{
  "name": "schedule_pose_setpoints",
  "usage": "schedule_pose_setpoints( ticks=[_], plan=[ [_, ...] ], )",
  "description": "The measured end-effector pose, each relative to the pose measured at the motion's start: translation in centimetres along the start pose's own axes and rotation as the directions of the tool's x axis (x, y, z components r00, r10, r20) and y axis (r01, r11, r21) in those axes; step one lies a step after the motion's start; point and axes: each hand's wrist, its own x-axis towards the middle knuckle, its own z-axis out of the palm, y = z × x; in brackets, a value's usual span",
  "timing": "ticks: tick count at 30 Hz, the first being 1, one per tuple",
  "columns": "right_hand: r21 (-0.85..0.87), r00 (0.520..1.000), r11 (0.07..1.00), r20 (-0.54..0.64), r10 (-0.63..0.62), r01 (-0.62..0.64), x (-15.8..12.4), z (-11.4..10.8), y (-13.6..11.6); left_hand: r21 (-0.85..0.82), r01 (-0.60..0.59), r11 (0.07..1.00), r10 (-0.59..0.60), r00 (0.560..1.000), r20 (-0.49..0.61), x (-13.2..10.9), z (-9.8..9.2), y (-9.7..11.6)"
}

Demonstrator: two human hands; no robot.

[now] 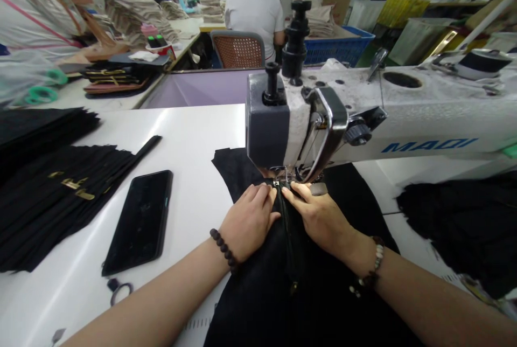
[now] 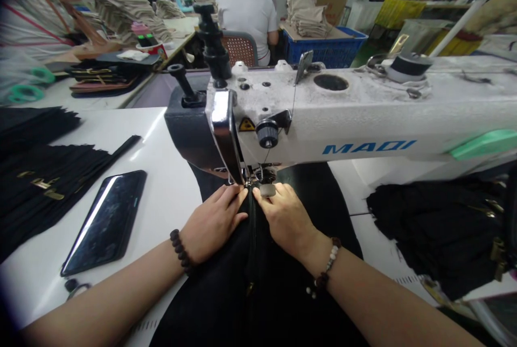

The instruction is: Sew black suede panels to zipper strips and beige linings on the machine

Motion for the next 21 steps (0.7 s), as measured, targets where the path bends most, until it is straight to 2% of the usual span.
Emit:
schedule_pose_setpoints(
  ticks=[5,10,13,18,21],
  plan=[
    [0.123,0.99,0.983,-0.031,-0.137,0.139,-1.1,-0.4,0.6,0.0,-0.008,1.0,0.008,1.0,0.001,-0.1,0.0,-0.1],
    [0.184,0.975,0.962,0.055,-0.216,0.203,-2.3,-1.0,1.1,0.003,-0.054,0.999,0.054,0.998,0.019,0.1,0.0,-0.5],
    [0.231,0.957,0.948,0.137,-0.255,0.219,-3.5,-2.2,0.3,-0.011,-0.08,0.997,0.081,0.996,0.022,-0.1,-0.2,-0.4],
    [0.332,0.899,0.919,0.302,-0.317,0.212,-6.4,-4.9,-2.2,-0.131,-0.161,0.978,0.169,0.984,0.055,-2.7,-1.7,0.8],
    [0.365,0.875,0.908,0.347,-0.338,0.206,-8.1,-5.7,-2.8,-0.254,-0.23,0.94,0.263,0.959,0.105,-4.9,-3.0,1.5]
  ],
)
